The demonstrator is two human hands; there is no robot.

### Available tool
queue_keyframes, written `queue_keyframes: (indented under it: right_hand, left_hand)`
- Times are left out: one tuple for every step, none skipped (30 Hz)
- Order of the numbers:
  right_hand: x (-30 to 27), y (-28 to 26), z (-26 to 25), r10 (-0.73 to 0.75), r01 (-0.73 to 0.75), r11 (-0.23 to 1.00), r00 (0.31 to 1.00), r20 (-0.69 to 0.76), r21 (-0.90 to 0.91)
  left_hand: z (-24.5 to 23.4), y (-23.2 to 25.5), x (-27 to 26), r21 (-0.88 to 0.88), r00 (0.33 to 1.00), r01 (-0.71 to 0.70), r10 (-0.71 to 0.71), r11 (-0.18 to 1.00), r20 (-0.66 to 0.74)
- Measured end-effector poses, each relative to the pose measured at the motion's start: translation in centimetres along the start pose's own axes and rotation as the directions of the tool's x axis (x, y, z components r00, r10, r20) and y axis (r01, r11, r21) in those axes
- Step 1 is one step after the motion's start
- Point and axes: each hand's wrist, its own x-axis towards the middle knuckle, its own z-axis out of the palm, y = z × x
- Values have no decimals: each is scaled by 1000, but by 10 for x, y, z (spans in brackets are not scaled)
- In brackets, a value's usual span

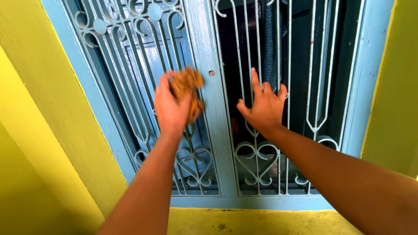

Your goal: The person wipes the teal metal window bars with a cloth, then rinses the cloth in a bucket on the floor and wrings it out before returning to wipe more sections of the bars.

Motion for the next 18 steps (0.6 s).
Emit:
queue_keyframes:
  right_hand:
    - [0,0,0,13,-13,1000,1000,18,-2]
    - [0,-1,0,10,-11,1000,1000,23,3]
    - [1,0,0,8,-8,1000,1000,29,6]
    - [0,0,-1,6,-6,1000,999,34,9]
    - [0,0,-1,-3,3,1000,1000,16,0]
    - [-1,0,-1,-11,11,1000,1000,-1,-10]
    - [0,0,0,-22,22,1000,1000,-19,-19]
    - [0,1,0,-12,12,1000,1000,-6,-10]
    - [0,0,-1,-3,3,1000,1000,7,1]
    - [-1,-1,-2,6,-6,1000,1000,21,13]
    - [0,-2,-1,10,-10,1000,1000,28,10]
    - [1,-3,-1,14,-14,1000,999,35,6]
    - [1,-1,-1,18,-18,1000,999,43,-2]
    - [0,1,-1,-1,1,1000,1000,13,-14]
    - [-1,1,0,-21,21,1000,1000,-17,-21]
    - [-1,0,1,-42,41,999,998,-47,-28]
    - [-1,0,1,-30,29,999,999,-36,-13]
    - [0,0,0,-18,18,1000,1000,-23,2]
  left_hand:
    - [3,0,14,-104,997,-52,46,993,-58]
    - [6,0,32,-133,992,34,-49,991,-114]
    - [11,1,53,-168,976,118,-146,979,-164]
    - [13,1,73,-166,963,41,-84,985,-256]
    - [16,1,88,-157,938,-35,-22,987,-345]
    - [21,2,100,-181,951,33,-86,983,-298]
    - [23,3,114,-199,957,100,-149,975,-250]
    - [28,2,123,-214,957,167,-211,962,-200]
    - [35,1,122,-150,965,97,-130,984,-230]
    - [43,-2,118,-82,966,28,-48,996,-252]
    - [50,-5,115,-14,963,-44,38,999,-266]
    - [49,-11,111,42,958,-52,62,998,-282]
    - [45,-18,106,93,952,-57,83,994,-296]
    - [44,-21,100,144,945,-62,105,988,-308]
    - [42,-20,97,184,957,-62,111,981,-267]
    - [40,-17,95,224,967,-64,115,973,-226]
    - [38,-12,92,265,976,-67,119,962,-184]
    - [35,-6,89,297,982,-59,109,953,-156]
